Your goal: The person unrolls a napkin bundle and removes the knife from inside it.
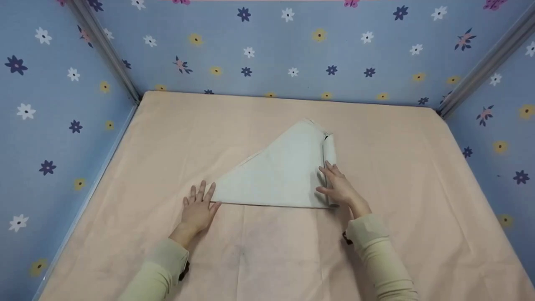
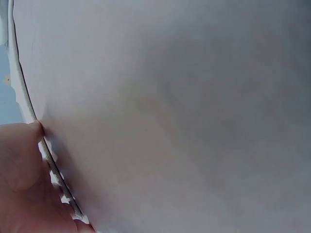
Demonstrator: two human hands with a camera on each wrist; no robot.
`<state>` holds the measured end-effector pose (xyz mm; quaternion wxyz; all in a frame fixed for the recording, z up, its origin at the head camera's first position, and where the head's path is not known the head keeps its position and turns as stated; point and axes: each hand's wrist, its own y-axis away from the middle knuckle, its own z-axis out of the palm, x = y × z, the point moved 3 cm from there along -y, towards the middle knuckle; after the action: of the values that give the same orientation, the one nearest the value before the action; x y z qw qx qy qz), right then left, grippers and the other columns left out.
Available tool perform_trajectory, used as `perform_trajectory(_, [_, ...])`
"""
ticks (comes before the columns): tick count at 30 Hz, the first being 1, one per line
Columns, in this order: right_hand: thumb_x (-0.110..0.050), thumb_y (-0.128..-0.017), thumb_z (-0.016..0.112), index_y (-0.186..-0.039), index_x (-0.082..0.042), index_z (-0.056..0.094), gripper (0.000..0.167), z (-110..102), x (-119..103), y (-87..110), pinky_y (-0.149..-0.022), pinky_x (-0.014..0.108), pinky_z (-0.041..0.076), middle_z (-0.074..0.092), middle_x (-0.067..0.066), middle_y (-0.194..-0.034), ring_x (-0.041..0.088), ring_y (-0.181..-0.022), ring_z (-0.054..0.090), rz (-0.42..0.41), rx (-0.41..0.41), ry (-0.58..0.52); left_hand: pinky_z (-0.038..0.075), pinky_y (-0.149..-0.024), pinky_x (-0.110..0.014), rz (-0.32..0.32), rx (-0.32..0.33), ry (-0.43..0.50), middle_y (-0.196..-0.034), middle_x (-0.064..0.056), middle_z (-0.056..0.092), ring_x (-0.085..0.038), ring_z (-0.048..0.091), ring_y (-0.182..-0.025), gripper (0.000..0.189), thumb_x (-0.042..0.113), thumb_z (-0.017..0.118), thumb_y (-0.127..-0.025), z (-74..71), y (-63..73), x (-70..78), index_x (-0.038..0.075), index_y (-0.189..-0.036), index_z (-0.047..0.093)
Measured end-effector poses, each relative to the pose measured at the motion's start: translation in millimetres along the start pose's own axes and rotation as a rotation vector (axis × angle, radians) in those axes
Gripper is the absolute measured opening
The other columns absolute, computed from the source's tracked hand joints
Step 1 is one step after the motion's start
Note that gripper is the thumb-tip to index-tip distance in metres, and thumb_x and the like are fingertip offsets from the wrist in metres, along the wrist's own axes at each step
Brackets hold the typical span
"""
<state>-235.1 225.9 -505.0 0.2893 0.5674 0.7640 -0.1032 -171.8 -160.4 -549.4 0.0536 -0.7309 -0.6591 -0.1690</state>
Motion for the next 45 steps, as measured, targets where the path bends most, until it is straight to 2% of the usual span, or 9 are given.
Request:
perform_trajectory(12, [-0.027, -0.080, 0.066, -0.137, -0.004, 0.031, 0.071, 7, 10, -2.9, -0.104, 0.051, 0.008, 0.007, 0.013, -0.147, 0.031, -0.133, 0.000, 0.026, -0.037, 0.098, 0.007, -0.097, -0.063, -0.020, -0.026, -0.016, -0.146, -0.018, 0.003, -0.044, 0.000, -0.129, 0.061, 0.043, 0.033, -0.094, 2.4, -2.9, -1.7, 0.012, -0.143, 0.014])
perform_trajectory(21, [-0.024, -0.081, 0.066, -0.136, -0.001, 0.031, 0.070, 6, 18, 0.9, -0.104, 0.051, 0.010, 0.008, 0.015, -0.147, 0.032, -0.133, 0.003, -0.037, -0.046, 0.162, 0.007, -0.097, -0.064, -0.014, -0.021, -0.008, -0.146, -0.018, 0.003, -0.044, 0.000, -0.129, 0.061, 0.042, 0.033, -0.094, 1.5, -1.3, -1.3, 0.011, -0.143, 0.014])
perform_trajectory(45, [-0.031, -0.081, 0.065, -0.135, -0.005, 0.035, 0.068, -1, 31, 10.1, -0.103, 0.050, 0.015, 0.011, 0.013, -0.147, 0.032, -0.133, 0.009, -0.103, -0.004, 0.144, 0.008, -0.098, -0.063, -0.025, -0.014, -0.020, -0.146, -0.018, 0.004, -0.044, 0.000, -0.129, 0.060, 0.043, 0.032, -0.095, 2.1, -1.6, -1.7, 0.012, -0.143, 0.014])
